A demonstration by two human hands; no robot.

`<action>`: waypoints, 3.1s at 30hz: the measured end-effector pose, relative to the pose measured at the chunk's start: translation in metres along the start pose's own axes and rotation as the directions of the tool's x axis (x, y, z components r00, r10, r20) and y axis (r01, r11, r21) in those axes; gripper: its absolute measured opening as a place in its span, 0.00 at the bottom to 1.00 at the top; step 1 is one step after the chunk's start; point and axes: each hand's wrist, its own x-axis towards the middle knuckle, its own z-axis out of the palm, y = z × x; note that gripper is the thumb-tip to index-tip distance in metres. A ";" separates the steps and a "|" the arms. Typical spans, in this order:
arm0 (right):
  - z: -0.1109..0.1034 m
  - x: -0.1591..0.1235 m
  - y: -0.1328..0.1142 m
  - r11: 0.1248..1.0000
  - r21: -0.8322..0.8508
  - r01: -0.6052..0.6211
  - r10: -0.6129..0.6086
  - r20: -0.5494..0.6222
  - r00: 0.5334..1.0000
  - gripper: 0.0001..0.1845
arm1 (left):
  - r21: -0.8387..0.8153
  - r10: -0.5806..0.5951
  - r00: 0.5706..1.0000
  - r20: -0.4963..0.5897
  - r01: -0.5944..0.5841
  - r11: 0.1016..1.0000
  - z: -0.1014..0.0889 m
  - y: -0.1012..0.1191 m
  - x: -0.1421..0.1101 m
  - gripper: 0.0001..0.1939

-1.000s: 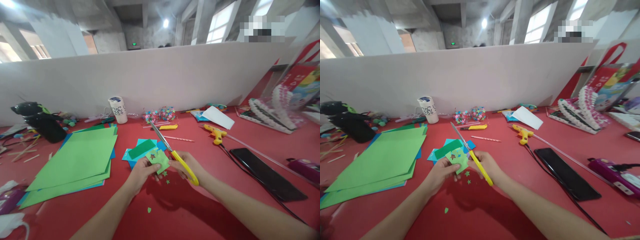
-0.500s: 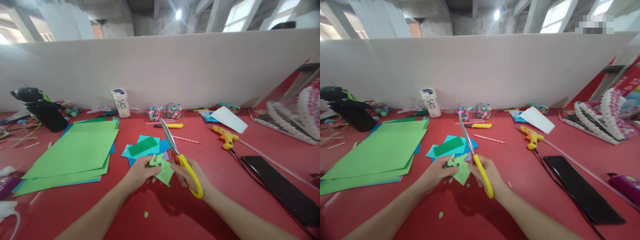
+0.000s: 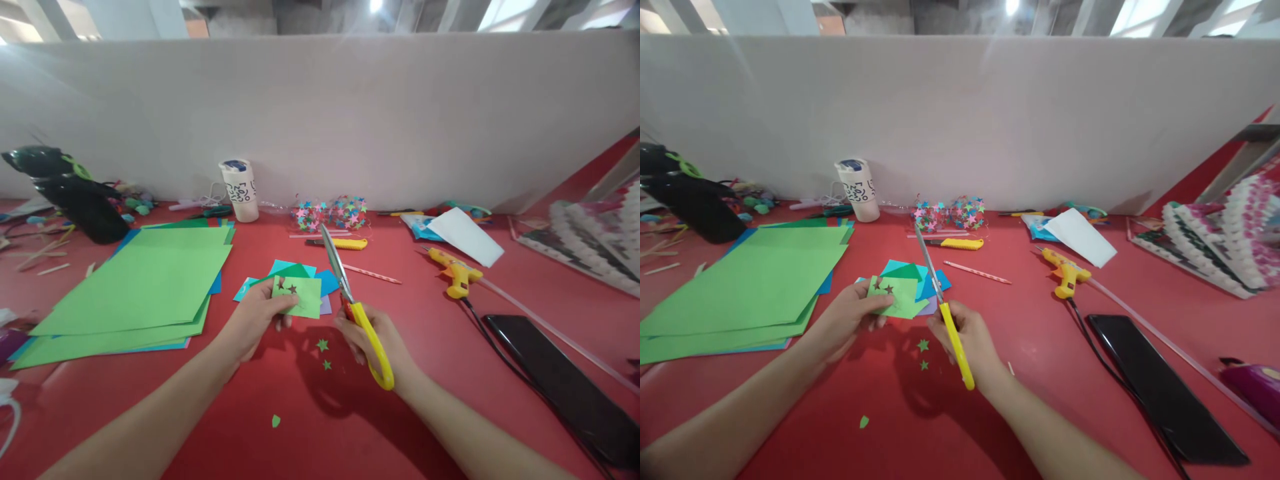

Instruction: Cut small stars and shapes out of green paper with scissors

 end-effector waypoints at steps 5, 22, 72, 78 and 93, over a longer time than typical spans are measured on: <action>0.002 -0.004 -0.003 1.000 0.024 0.006 -0.007 0.047 0.999 0.18 | -0.077 0.044 0.999 0.014 -0.043 0.996 0.013 0.000 -0.006 0.08; 0.013 -0.016 -0.013 0.998 -0.065 0.025 -0.028 -0.048 0.998 0.10 | -0.126 -0.083 0.971 0.225 0.113 0.986 0.017 -0.021 -0.015 0.04; -0.008 -0.018 -0.014 0.956 -0.295 -0.001 0.100 0.323 0.941 0.32 | -0.285 0.156 0.985 -0.071 -0.169 0.943 -0.017 0.005 -0.001 0.07; -0.005 -0.020 -0.006 0.966 -0.258 0.031 0.063 0.347 0.936 0.28 | -0.544 0.030 0.998 0.057 0.005 0.839 -0.014 0.005 -0.005 0.08; -0.001 -0.020 0.006 0.957 -0.286 0.049 0.052 0.336 0.940 0.27 | -0.181 0.271 0.947 -0.173 -0.301 0.936 -0.007 0.001 -0.008 0.08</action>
